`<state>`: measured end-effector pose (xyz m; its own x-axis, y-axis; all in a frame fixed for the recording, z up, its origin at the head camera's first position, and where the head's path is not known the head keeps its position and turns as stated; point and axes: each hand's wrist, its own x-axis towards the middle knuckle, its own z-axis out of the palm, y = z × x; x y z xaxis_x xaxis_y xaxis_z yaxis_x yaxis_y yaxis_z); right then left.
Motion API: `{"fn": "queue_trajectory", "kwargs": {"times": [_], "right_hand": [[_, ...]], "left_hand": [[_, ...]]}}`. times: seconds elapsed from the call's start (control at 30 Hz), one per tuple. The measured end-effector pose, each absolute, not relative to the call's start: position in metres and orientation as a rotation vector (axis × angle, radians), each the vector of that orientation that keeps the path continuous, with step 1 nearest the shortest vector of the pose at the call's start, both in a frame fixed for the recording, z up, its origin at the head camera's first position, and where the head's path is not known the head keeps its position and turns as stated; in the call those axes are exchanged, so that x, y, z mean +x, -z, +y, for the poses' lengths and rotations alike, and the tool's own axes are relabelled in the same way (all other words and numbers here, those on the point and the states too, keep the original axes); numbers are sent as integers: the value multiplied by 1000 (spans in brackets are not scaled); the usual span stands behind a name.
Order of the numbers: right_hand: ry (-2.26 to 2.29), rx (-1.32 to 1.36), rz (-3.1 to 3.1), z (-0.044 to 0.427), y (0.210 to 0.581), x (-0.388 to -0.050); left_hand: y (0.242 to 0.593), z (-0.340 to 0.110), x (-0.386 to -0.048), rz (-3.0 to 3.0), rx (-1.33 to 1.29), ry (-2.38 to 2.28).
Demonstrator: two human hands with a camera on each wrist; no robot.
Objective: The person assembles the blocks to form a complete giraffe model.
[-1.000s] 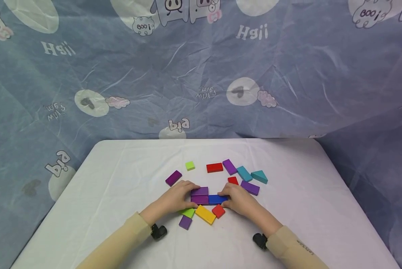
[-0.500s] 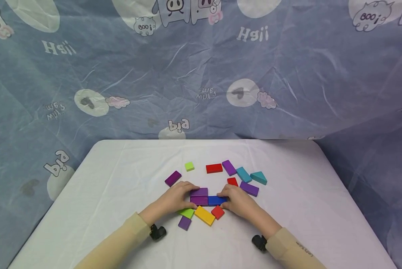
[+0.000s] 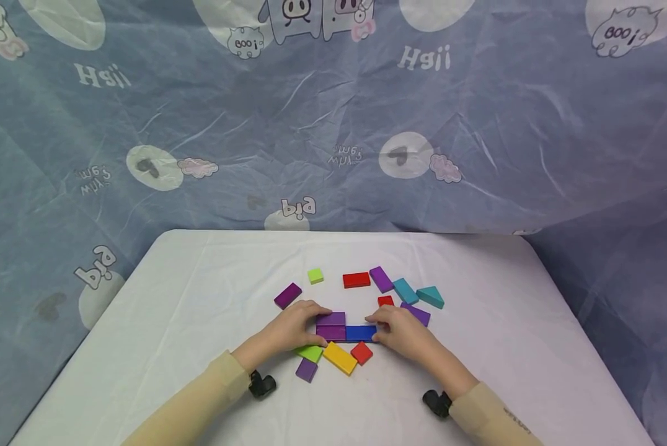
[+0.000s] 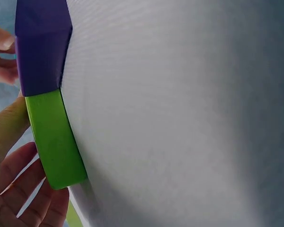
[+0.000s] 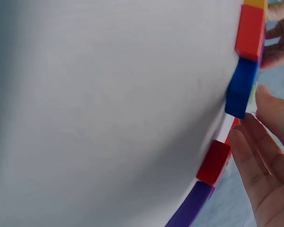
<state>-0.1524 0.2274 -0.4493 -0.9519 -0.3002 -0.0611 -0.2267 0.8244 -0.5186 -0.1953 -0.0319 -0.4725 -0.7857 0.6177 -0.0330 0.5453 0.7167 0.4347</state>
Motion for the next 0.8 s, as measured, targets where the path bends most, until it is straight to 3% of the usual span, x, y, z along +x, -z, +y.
{"fn": "queue_trajectory", "kwargs": {"times": [0.8], "right_hand": [[748, -508, 2828, 225, 450, -140]], "left_hand": [[468, -31, -182, 2738, 1048, -471]]}}
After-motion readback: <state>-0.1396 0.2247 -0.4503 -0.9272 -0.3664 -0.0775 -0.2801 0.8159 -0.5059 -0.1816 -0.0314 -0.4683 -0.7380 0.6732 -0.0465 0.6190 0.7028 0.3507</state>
